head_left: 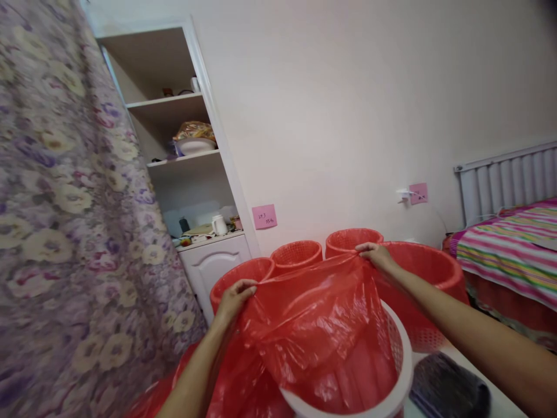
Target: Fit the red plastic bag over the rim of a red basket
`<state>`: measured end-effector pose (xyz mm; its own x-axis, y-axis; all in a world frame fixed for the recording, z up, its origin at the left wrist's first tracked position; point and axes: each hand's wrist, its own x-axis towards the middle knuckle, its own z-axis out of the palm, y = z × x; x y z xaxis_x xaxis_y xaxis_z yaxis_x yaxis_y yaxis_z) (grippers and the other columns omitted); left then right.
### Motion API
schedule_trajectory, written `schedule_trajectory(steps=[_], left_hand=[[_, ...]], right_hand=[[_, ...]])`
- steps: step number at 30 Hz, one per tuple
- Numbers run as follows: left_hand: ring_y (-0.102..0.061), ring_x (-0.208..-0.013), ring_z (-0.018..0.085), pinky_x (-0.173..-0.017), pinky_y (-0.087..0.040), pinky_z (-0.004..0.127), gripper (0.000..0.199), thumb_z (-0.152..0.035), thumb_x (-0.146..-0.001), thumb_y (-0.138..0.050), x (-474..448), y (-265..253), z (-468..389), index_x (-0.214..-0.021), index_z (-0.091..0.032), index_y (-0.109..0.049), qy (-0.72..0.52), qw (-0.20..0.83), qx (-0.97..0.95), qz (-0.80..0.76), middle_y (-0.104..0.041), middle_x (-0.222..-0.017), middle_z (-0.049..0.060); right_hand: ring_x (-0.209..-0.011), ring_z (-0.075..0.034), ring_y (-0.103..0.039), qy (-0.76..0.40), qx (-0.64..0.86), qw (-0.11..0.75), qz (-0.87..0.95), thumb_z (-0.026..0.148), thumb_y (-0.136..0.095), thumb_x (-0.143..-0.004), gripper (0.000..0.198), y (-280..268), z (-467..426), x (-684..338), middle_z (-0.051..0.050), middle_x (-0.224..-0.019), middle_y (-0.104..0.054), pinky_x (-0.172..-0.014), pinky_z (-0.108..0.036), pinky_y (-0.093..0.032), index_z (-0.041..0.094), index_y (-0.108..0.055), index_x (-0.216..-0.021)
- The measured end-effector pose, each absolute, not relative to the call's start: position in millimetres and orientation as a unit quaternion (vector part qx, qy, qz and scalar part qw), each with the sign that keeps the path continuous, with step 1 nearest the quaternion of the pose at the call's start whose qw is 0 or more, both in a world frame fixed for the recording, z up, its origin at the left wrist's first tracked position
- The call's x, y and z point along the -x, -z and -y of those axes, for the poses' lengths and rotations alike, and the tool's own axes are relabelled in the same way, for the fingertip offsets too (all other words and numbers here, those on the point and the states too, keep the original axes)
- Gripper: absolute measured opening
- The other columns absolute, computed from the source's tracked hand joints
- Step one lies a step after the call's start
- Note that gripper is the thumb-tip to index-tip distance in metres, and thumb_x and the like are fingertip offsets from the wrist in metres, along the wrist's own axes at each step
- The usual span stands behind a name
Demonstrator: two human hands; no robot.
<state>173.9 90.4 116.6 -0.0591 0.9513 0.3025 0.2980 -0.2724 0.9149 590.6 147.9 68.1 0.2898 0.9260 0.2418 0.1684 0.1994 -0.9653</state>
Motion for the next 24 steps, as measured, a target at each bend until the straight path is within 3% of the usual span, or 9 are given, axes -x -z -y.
schedule_trajectory(steps=[3, 7, 10, 12, 17, 21, 24], left_hand=[[-0.047, -0.053, 0.009, -0.053, -0.034, 0.023, 0.039, -0.042, -0.057, -0.076, -167.6, -128.7, -72.7, -0.082, -0.018, -0.06, -0.505, 0.328, -0.611, -0.514, -0.057, -0.065, -0.006], [-0.055, -0.06, 0.012, -0.058, -0.04, 0.023, 0.045, -0.041, -0.054, -0.082, -158.2, -138.7, -42.1, -0.089, -0.018, -0.065, -0.46, 0.342, -0.628, -0.527, -0.06, -0.07, -0.006], [-0.065, -0.081, 0.022, -0.071, -0.048, 0.03, 0.047, -0.044, -0.059, -0.08, -158.0, -136.3, -20.9, -0.097, -0.019, -0.066, -0.414, 0.372, -0.635, -0.535, -0.068, -0.081, 0.0], [-0.066, -0.084, 0.023, -0.072, -0.05, 0.031, 0.043, -0.046, -0.063, -0.077, -161.7, -131.7, -10.4, -0.095, -0.02, -0.067, -0.405, 0.386, -0.635, -0.533, -0.07, -0.085, 0.002], [-0.061, -0.058, 0.017, -0.053, -0.046, 0.026, 0.043, -0.042, -0.058, -0.081, -174.1, -130.5, 1.0, -0.09, -0.02, -0.064, -0.476, 0.402, -0.588, -0.516, -0.063, -0.063, -0.003], [-0.045, -0.039, 0.006, -0.039, -0.031, 0.018, 0.044, -0.039, -0.054, -0.083, -172.9, -140.6, 2.2, -0.086, -0.02, -0.061, -0.537, 0.386, -0.553, -0.507, -0.057, -0.057, -0.007], [-0.034, -0.037, 0.001, -0.038, -0.023, 0.014, 0.046, -0.039, -0.052, -0.084, -164.6, -145.9, 4.3, -0.086, -0.019, -0.06, -0.566, 0.368, -0.544, -0.498, -0.053, -0.056, -0.01]], right_hand=[[-0.047, -0.006, -0.043, -0.339, 0.525, 0.608, 0.49, 0.018, -0.06, -0.083, 0.012, -75.2, -130.4, -601.1, 0.007, -0.066, -0.057, -0.045, -0.021, -0.035, 0.016, -0.061, -0.094], [-0.059, -0.007, -0.052, -0.356, 0.493, 0.607, 0.511, 0.004, -0.06, -0.074, 0.022, -88.4, -97.1, -620.3, 0.004, -0.077, -0.061, -0.051, -0.02, -0.04, 0.015, -0.062, -0.093], [-0.062, -0.008, -0.055, -0.378, 0.491, 0.589, 0.519, 0.015, -0.068, -0.072, 0.025, -92.4, -71.0, -627.2, 0.003, -0.077, -0.061, -0.051, -0.02, -0.043, 0.017, -0.063, -0.097], [-0.058, -0.009, -0.056, -0.406, 0.49, 0.574, 0.516, 0.022, -0.071, -0.071, 0.024, -89.2, -57.9, -624.6, 0.004, -0.069, -0.06, -0.049, -0.022, -0.045, 0.018, -0.063, -0.094], [-0.046, -0.005, -0.049, -0.455, 0.444, 0.593, 0.494, 0.01, -0.064, -0.074, 0.01, -79.6, -50.8, -614.1, 0.008, -0.057, -0.055, -0.044, -0.018, -0.041, 0.015, -0.06, -0.081], [-0.053, -0.005, -0.051, -0.47, 0.394, 0.643, 0.458, 0.009, -0.059, -0.08, 0.012, -90.3, -57.8, -626.6, 0.006, -0.069, -0.058, -0.047, -0.018, -0.043, 0.015, -0.06, -0.09], [-0.058, -0.006, -0.054, -0.463, 0.386, 0.667, 0.437, 0.008, -0.057, -0.081, 0.015, -98.5, -59.2, -643.8, 0.004, -0.076, -0.06, -0.05, -0.019, -0.046, 0.016, -0.059, -0.094]])
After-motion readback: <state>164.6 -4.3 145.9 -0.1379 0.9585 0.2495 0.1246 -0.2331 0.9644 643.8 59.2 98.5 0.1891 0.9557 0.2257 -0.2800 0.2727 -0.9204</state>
